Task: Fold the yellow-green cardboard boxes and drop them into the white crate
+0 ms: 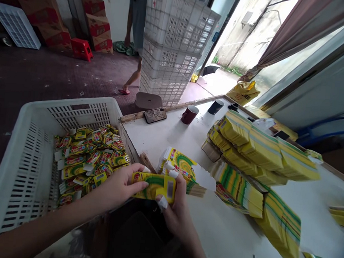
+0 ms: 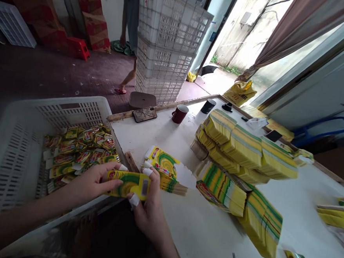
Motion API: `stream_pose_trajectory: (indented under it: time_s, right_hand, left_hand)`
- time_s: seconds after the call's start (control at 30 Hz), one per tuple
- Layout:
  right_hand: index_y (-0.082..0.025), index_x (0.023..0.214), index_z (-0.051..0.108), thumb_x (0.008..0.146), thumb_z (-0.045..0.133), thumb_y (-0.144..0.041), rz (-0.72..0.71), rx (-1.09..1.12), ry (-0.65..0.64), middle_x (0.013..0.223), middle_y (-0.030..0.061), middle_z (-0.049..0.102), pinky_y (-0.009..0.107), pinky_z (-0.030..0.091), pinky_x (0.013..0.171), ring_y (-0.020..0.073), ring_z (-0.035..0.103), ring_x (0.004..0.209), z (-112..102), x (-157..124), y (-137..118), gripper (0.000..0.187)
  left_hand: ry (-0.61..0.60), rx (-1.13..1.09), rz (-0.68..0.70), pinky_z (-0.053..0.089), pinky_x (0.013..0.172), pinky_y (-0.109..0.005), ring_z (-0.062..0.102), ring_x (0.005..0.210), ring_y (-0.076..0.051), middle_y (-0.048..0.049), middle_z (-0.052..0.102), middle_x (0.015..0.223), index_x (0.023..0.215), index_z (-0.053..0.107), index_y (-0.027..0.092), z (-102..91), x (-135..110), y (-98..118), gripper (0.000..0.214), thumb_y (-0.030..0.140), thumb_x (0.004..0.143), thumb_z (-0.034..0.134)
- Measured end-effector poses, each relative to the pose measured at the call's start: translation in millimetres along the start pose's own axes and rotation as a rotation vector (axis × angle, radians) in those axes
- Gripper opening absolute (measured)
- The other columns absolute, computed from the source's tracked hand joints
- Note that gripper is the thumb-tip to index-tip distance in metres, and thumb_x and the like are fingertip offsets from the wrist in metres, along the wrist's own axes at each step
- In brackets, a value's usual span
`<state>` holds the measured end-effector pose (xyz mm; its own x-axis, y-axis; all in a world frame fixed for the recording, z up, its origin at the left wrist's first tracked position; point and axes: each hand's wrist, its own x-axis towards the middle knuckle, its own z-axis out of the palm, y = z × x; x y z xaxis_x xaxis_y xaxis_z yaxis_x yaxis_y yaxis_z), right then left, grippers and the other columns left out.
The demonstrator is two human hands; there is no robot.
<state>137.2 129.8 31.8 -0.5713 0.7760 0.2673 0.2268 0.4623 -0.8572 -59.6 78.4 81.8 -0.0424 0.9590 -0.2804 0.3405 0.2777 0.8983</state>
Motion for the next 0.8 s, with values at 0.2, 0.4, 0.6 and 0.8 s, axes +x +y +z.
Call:
stream_pose_trajectory:
  time_s: [0.2, 0.4, 0.6, 0.8]
  right_hand:
    - [-0.024, 0.119, 0.043, 0.090, 0.049, -0.025, 0.054, -0.057, 0.177, 0.110, 0.0056, 0.058, 0.034, 0.048, 0.086, 0.0201, 0.056, 0.100, 4.4, 9.4, -6.6, 0.030]
    - [-0.022, 0.117, 0.045, 0.091, 0.048, -0.030, 0.109, 0.062, 0.208, 0.109, 0.0073, 0.059, 0.035, 0.049, 0.086, 0.0199, 0.058, 0.097, 13.3, 13.3, -15.4, 0.027]
    - [-0.017, 0.138, 0.039, 0.095, 0.043, -0.038, 0.193, 0.175, 0.167, 0.128, 0.0145, 0.057, 0.039, 0.050, 0.092, 0.0253, 0.058, 0.114, 24.9, 0.5, -5.7, 0.048]
    - [-0.008, 0.135, 0.048, 0.096, 0.036, -0.037, 0.216, 0.005, 0.163, 0.094, 0.0134, 0.070, 0.036, 0.055, 0.069, 0.0242, 0.067, 0.080, 31.4, 2.8, -6.4, 0.050]
  left_hand:
    - [0.249, 0.811, 0.332, 0.038, 0.099, -0.051, 0.048, 0.115, -0.035, -0.0141, 0.049, 0.126, 0.124, 0.053, 0.019, 7.7, -2.8, -4.4, 0.075, 0.047, 0.060, 0.082]
    - [0.161, 0.958, 0.489, 0.033, 0.104, -0.049, 0.050, 0.113, -0.031, -0.0135, 0.057, 0.119, 0.128, 0.045, 0.014, 20.8, -0.9, 1.3, 0.066, 0.032, 0.072, 0.075]
    - [0.211, 0.853, 0.361, 0.042, 0.091, -0.045, 0.054, 0.099, -0.029, -0.0101, 0.059, 0.110, 0.124, 0.047, 0.014, 12.8, -3.9, -5.5, 0.055, 0.027, 0.075, 0.068]
    - [0.178, 0.906, 0.395, 0.040, 0.095, -0.045, 0.055, 0.099, -0.029, -0.0112, 0.059, 0.109, 0.130, 0.043, 0.011, 18.5, -1.7, -5.4, 0.063, 0.025, 0.074, 0.067]
